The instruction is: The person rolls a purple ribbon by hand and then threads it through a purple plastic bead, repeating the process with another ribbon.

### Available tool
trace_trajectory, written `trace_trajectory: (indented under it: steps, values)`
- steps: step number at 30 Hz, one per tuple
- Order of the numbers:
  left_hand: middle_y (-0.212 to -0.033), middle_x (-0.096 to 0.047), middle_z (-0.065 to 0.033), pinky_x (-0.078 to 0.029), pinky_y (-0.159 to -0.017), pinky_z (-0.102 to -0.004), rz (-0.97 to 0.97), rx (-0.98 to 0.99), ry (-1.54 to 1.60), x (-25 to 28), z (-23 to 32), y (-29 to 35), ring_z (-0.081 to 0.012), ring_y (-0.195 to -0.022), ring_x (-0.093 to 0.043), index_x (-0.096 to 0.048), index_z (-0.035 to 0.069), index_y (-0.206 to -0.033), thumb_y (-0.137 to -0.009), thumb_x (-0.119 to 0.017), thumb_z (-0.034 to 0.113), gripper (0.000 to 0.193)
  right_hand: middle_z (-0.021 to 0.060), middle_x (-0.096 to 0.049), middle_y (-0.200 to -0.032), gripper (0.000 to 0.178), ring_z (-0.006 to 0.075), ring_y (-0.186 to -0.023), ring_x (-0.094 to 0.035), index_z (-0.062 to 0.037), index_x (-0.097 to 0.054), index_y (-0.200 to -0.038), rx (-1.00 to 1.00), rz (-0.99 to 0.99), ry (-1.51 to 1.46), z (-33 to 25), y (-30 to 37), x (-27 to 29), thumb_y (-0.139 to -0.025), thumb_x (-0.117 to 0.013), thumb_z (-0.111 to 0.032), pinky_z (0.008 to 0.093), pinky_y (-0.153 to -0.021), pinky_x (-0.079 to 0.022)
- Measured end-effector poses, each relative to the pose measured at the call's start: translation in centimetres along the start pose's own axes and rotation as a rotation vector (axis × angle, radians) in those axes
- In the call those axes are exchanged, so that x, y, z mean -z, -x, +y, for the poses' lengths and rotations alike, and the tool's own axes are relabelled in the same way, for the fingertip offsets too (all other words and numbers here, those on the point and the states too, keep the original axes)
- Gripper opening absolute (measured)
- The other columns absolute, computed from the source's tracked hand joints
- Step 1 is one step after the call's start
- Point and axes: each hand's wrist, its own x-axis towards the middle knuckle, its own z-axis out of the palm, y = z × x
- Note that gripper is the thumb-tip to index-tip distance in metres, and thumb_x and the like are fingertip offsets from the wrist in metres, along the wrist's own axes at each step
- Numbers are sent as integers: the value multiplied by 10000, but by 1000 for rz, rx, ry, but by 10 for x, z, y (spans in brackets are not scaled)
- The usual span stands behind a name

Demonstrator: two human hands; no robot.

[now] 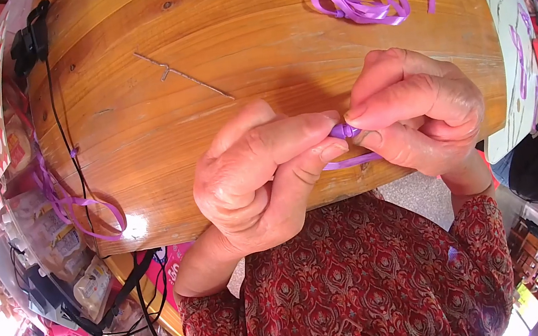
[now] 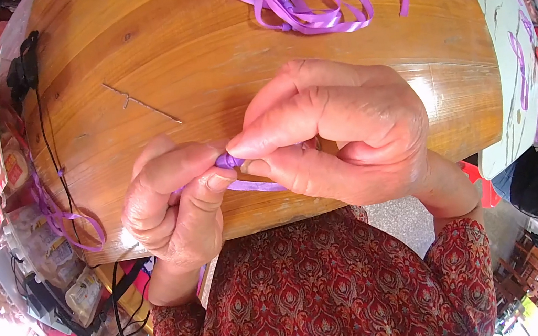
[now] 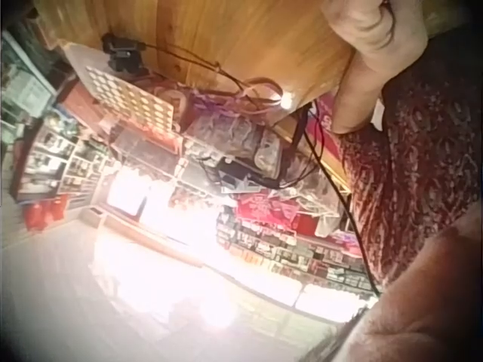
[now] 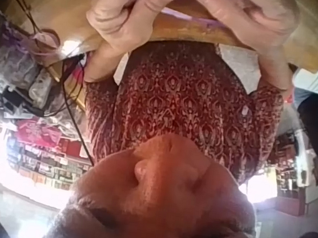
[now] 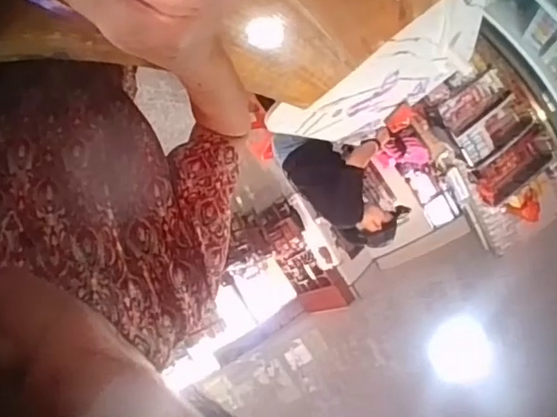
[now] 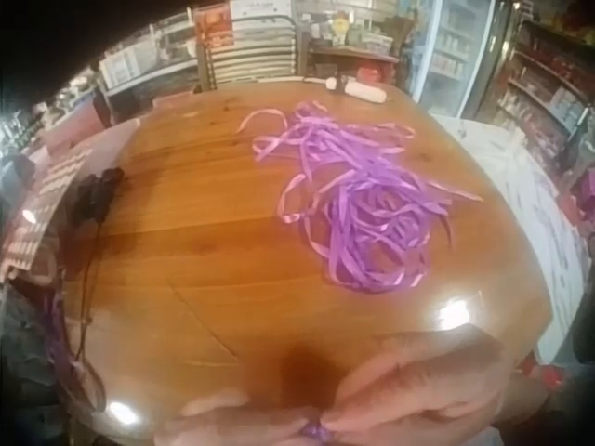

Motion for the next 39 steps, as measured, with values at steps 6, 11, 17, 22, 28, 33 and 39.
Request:
trace_trajectory:
  steps: [6, 11, 17, 22, 28, 33, 39]
  values:
    - [-761, -622, -110, -421, -550, -247, -137, 31, -119, 9, 9, -2, -145, -616, -534, -610, -10, -916, -734, -709, -27, 208, 120, -607, -772, 176, 173, -617, -545, 3, -645, -861, 35, -23, 53, 2, 0, 1, -702, -713, 40, 270, -520, -405]
    - [-721, -621, -115, -410, -495, -261, -167, 42, -231, 10, 16, -5, -157, -567, -530, -614, -8, -905, -698, -726, -42, 237, 116, -604, -760, 179, 172, -605, -539, -6, -644, -848, 65, -28, 149, -1, 0, -1, -693, -722, 40, 272, -508, -402]
    - [-705, -605, -99, -356, -470, -246, -183, 72, -157, 8, 16, -9, -136, -544, -490, -612, -2, -894, -689, -722, -61, 239, 114, -600, -773, 196, 166, -591, -518, -11, -638, -855, 94, -35, 179, 0, -1, 2, -689, -719, 54, 273, -504, -394]
    - [-724, -563, -67, -328, -511, -215, -241, 159, 35, 12, 13, -15, -99, -569, -446, -590, -9, -918, -687, -706, -88, 269, 126, -598, -790, 218, 169, -591, -518, 8, -625, -882, 106, -78, 182, -2, -3, 4, -692, -730, 32, 270, -511, -391]
    - [-767, -588, -69, -379, -567, -204, -161, 339, 313, 4, -2, -16, -92, -630, -500, -593, -30, -888, -722, -683, -99, 201, 119, -599, -795, 211, 171, -603, -531, 22, -637, -905, 85, -95, 107, 6, -5, 14, -712, -719, 1, 271, -523, -398]
    - [-715, -538, -22, -344, -522, -197, -242, 445, 405, 7, -7, -16, -53, -593, -453, -624, -19, -870, -720, -682, -123, 193, 114, -605, -784, 187, 173, -605, -540, 20, -668, -866, 144, -94, 166, 5, -6, 15, -694, -730, -22, 264, -514, -401]
    - [-650, -509, 17, -278, -485, -212, -227, 401, 222, 8, -6, -17, -45, -552, -383, -672, 15, -857, -685, -736, -66, 201, 110, -611, -771, 210, 171, -609, -549, 16, -684, -853, 136, -29, 145, 3, -3, 12, -662, -745, -47, 260, -512, -404]
